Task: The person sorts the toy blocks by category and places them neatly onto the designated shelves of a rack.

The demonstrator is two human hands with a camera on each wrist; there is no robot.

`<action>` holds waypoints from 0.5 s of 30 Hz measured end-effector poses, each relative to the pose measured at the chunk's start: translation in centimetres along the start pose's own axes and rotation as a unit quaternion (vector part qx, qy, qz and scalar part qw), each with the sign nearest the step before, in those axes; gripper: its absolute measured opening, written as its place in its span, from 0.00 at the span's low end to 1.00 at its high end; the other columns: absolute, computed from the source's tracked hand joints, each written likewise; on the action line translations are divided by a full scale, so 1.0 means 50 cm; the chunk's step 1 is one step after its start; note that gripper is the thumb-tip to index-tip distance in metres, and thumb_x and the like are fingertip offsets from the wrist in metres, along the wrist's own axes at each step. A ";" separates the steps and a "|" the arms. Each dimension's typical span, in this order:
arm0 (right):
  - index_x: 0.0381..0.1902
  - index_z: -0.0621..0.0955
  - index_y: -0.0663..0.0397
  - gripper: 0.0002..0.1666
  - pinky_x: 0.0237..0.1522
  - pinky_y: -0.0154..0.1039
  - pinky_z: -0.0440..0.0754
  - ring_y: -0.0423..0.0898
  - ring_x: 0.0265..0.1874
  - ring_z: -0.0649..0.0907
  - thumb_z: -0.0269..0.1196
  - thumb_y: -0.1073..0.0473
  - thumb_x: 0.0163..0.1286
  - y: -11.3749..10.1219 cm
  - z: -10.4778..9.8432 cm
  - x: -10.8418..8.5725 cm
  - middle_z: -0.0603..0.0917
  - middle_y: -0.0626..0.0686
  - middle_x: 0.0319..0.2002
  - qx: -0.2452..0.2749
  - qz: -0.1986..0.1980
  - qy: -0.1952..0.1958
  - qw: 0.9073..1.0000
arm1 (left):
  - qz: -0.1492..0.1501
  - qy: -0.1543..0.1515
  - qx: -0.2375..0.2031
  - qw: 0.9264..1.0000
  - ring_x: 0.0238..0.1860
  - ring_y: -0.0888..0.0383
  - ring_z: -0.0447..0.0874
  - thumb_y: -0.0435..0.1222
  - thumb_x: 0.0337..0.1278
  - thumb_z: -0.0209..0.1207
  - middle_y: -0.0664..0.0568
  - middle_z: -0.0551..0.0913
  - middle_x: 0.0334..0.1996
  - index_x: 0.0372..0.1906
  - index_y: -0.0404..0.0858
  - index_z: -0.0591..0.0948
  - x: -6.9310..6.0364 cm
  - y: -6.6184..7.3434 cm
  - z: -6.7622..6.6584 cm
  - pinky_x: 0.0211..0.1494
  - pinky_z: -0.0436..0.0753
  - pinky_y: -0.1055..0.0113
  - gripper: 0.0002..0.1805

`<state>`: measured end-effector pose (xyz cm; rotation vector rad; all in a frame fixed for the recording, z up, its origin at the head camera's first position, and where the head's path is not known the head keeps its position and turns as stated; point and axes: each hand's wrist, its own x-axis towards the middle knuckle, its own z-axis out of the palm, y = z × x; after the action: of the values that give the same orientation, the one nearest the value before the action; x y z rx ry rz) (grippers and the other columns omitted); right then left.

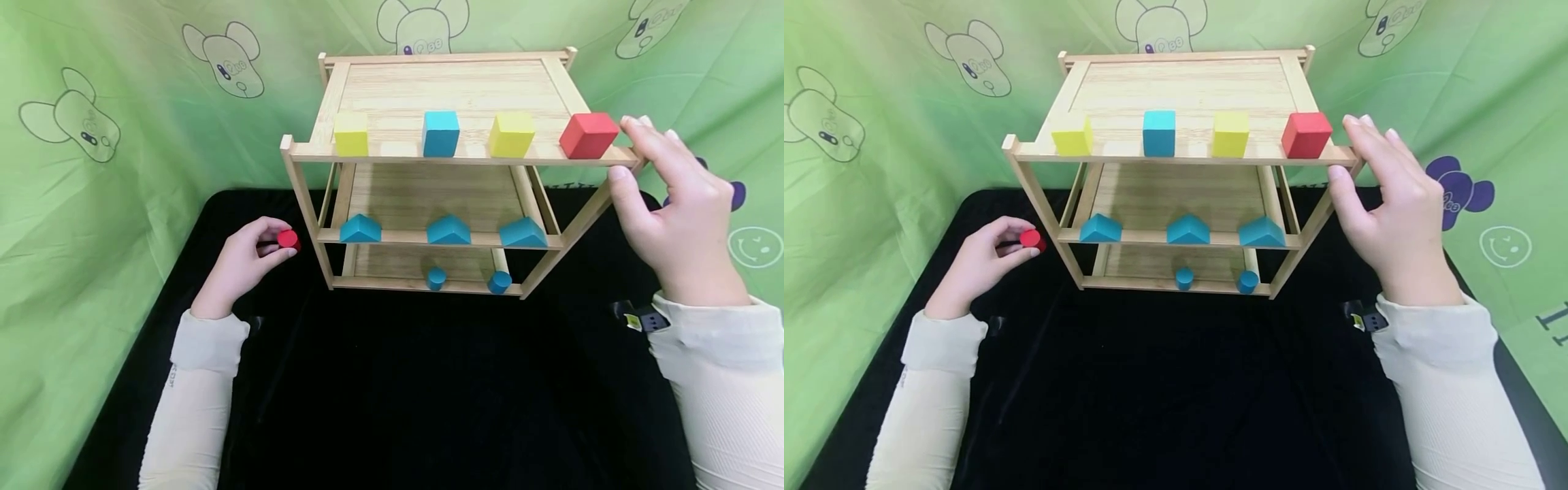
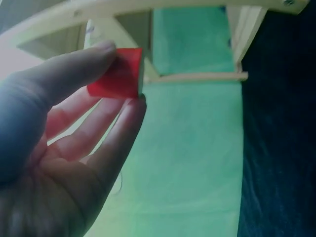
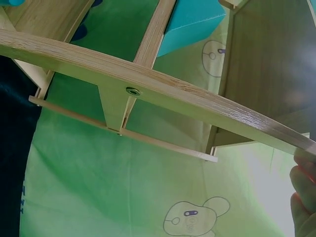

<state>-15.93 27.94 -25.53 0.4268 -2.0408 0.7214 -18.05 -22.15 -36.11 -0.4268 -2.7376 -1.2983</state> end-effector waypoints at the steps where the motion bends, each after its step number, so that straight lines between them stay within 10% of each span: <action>1: 0.60 0.84 0.52 0.27 0.71 0.41 0.68 0.38 0.62 0.79 0.60 0.48 0.68 0.000 0.000 0.000 0.85 0.55 0.56 -0.001 0.000 -0.001 1.000 | 0.002 0.000 -0.001 1.000 0.51 0.49 0.83 0.31 0.62 0.68 0.41 0.83 0.50 0.56 0.32 0.78 -0.004 0.000 0.003 0.54 0.83 0.74 0.19; 15: 0.58 0.85 0.52 0.26 0.71 0.40 0.69 0.37 0.61 0.80 0.61 0.47 0.67 -0.001 0.003 0.001 0.86 0.54 0.55 -0.001 0.006 0.010 1.000 | 0.007 -0.001 -0.022 1.000 0.50 0.51 0.83 0.30 0.58 0.70 0.43 0.82 0.49 0.55 0.33 0.79 -0.046 0.014 0.035 0.53 0.85 0.68 0.20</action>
<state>-16.05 27.79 -25.53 0.4043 -2.0272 0.7279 -15.55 -20.89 -37.16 -0.4503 -2.7064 -1.3571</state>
